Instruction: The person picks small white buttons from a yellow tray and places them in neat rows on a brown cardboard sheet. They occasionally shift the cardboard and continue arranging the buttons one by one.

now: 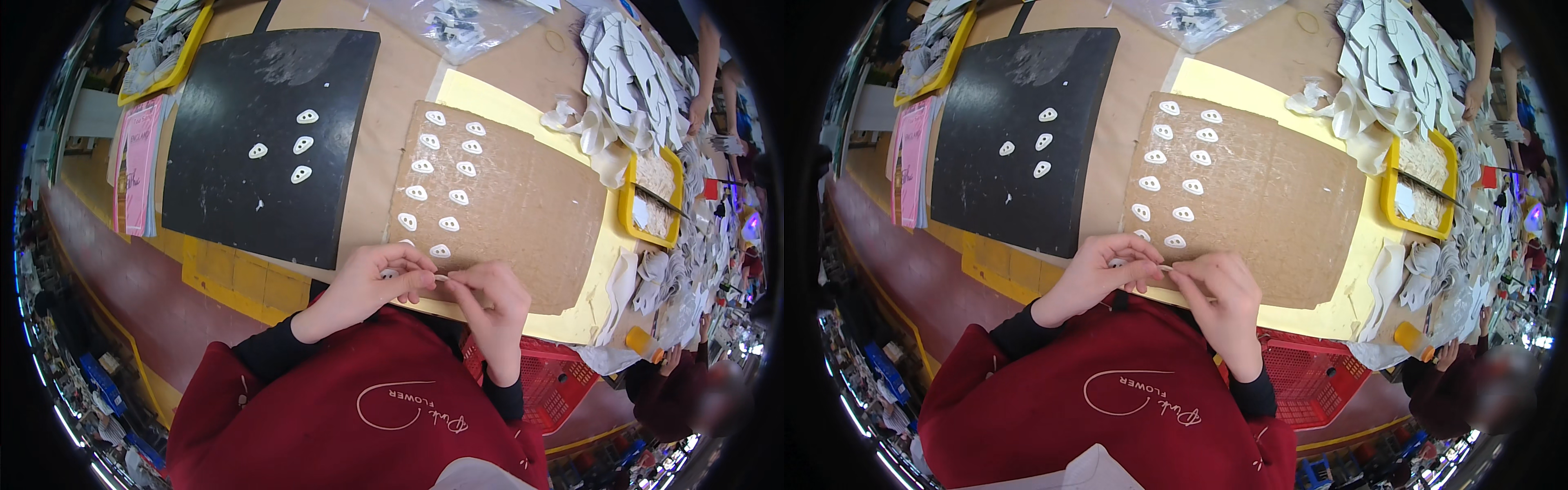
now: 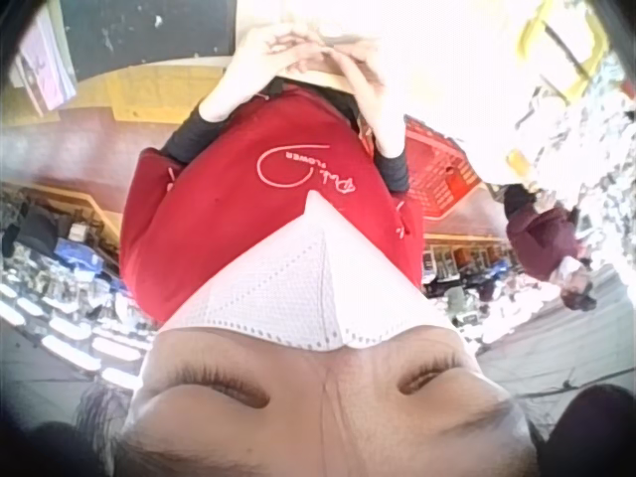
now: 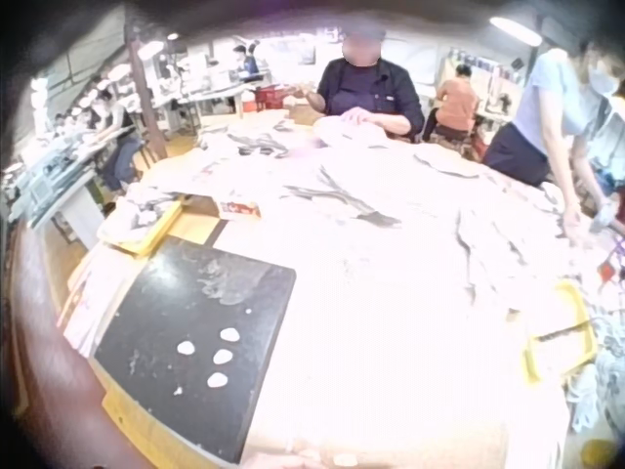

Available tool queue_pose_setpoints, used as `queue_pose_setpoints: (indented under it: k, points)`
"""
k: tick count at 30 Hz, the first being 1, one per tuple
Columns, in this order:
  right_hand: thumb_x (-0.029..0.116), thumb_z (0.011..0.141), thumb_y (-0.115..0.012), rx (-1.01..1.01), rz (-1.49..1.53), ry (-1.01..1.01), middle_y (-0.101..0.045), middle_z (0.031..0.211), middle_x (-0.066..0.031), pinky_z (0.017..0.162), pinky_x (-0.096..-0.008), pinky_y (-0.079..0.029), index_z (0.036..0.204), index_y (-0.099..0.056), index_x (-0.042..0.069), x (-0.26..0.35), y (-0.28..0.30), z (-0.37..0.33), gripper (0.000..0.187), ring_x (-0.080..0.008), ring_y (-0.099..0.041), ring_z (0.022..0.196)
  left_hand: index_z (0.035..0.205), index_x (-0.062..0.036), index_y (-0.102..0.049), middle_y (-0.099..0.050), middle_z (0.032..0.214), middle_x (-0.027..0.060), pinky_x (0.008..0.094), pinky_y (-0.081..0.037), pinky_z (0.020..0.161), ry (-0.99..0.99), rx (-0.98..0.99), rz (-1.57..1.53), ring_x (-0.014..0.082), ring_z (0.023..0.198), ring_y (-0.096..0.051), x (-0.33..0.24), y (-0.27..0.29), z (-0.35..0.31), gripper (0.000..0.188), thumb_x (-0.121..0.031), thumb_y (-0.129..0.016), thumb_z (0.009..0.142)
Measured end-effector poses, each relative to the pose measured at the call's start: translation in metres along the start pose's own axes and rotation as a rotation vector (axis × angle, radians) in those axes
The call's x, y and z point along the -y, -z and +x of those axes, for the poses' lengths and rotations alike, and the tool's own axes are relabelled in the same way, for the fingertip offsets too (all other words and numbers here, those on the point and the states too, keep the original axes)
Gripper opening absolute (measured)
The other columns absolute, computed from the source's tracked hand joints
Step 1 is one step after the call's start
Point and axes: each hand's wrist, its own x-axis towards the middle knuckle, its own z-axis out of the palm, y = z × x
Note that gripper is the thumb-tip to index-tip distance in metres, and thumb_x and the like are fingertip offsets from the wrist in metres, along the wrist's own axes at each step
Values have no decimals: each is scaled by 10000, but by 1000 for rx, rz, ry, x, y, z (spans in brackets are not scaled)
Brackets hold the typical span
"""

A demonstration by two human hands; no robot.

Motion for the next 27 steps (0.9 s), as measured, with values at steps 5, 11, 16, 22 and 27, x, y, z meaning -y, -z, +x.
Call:
queue_pose_setpoints:
  k: [5, 11, 16, 22, 27]
  points:
    - [13, 744, -810, 8, -68, 222, -660, 810, -65, 672, -348, -484, 889, -725, 31, 1, -7, -6, 169, -248, -625, 742, 1100, 2, -676, -682, 967, 29, 208, -490, 761, -30, 12, -162, 64, 863, -615, 13, -3, 2, 140, -69, -627, 989]
    - [-35, 781, -779, 10, 144, 60, -665, 886, -79, 693, -324, -524, 973, -713, 12, -13, -12, -9, 209, -223, -649, 772, 1132, -20, -598, -596, 956, -10, 196, -439, 772, -106, 143, -109, 40, 857, -546, 12, -9, 3, 181, -58, -661, 966]
    - [-90, 825, -718, 85, 518, -254, -652, 1115, -97, 741, -272, -513, 1052, -696, -19, 1, -9, -10, 240, -138, -620, 840, 1158, -57, -533, -571, 958, -20, 191, -419, 758, -76, 234, -89, 28, 869, -520, 17, -2, 2, 244, -28, -663, 954]
    - [-92, 843, -711, 231, 275, -67, -676, 1035, -116, 726, -249, -530, 1062, -705, -64, -5, 3, -16, 221, -137, -651, 851, 1239, -70, -474, -583, 1027, 11, 221, -438, 842, -20, 132, -210, 58, 958, -538, 14, -2, -5, 300, -26, -611, 976]
    - [-47, 884, -701, -52, 394, -436, -715, 981, -91, 675, -220, -550, 1026, -740, -19, -8, -18, -25, 150, -110, -687, 770, 1441, -44, -364, -454, 1491, 232, 357, -395, 1149, -124, -70, -556, 257, 1376, -487, -24, 17, -5, 465, 42, -468, 995]
